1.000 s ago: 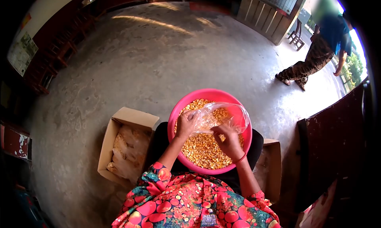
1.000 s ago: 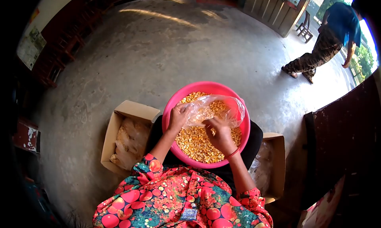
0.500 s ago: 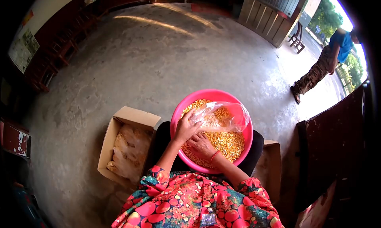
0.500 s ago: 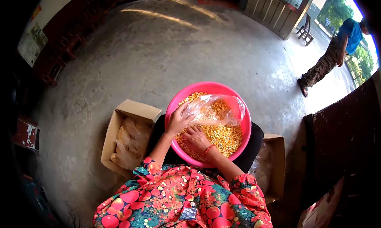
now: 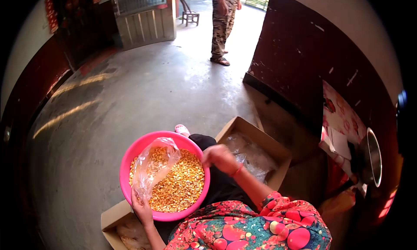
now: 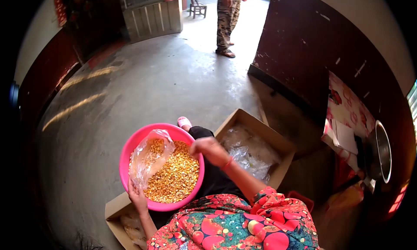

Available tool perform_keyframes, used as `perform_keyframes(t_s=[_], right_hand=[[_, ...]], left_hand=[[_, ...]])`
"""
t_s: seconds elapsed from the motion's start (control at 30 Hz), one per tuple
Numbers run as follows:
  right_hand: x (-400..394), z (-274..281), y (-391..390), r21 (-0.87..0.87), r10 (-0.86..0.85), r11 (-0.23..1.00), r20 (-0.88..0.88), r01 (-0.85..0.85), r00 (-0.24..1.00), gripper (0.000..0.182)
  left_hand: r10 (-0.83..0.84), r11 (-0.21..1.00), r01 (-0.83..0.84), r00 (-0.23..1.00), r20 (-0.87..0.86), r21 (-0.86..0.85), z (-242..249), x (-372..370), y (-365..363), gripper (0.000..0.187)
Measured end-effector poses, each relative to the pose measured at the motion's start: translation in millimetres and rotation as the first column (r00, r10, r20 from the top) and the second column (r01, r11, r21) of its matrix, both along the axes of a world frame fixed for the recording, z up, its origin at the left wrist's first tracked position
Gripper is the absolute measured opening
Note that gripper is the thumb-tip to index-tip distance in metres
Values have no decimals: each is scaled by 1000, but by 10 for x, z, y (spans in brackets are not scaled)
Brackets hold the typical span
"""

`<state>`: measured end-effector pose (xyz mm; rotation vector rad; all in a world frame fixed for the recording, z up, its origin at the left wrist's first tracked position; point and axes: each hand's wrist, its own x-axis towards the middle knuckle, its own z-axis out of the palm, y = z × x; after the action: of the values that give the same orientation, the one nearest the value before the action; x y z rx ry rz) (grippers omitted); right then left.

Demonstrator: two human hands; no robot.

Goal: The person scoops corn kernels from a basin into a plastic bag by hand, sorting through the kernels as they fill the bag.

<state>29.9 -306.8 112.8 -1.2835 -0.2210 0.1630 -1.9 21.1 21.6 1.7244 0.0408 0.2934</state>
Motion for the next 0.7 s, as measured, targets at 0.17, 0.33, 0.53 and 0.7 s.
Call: perform_keyframes(t_s=[0.17, 0.33, 0.53, 0.7], right_hand=[[-440, 441, -1603, 707, -642, 638, 269, 306, 718, 59], [-1155, 541, -2314, 715, -870, 417, 135, 562, 474, 53], [-720, -181, -1704, 709, -568, 574, -16, 410, 823, 43], [-420, -199, -1045, 679, -531, 562, -142, 473, 835, 45]], left_hand=[[-12, 996, 15, 999, -42, 88, -15, -12, -13, 45], [213, 976, -207, 972, 97, -62, -113, -121, 84, 35], [745, 667, -736, 662, -82, 119, -931, -748, 1062, 48], [792, 513, 77, 340, -507, 855, -2139, -2145, 1818, 60]])
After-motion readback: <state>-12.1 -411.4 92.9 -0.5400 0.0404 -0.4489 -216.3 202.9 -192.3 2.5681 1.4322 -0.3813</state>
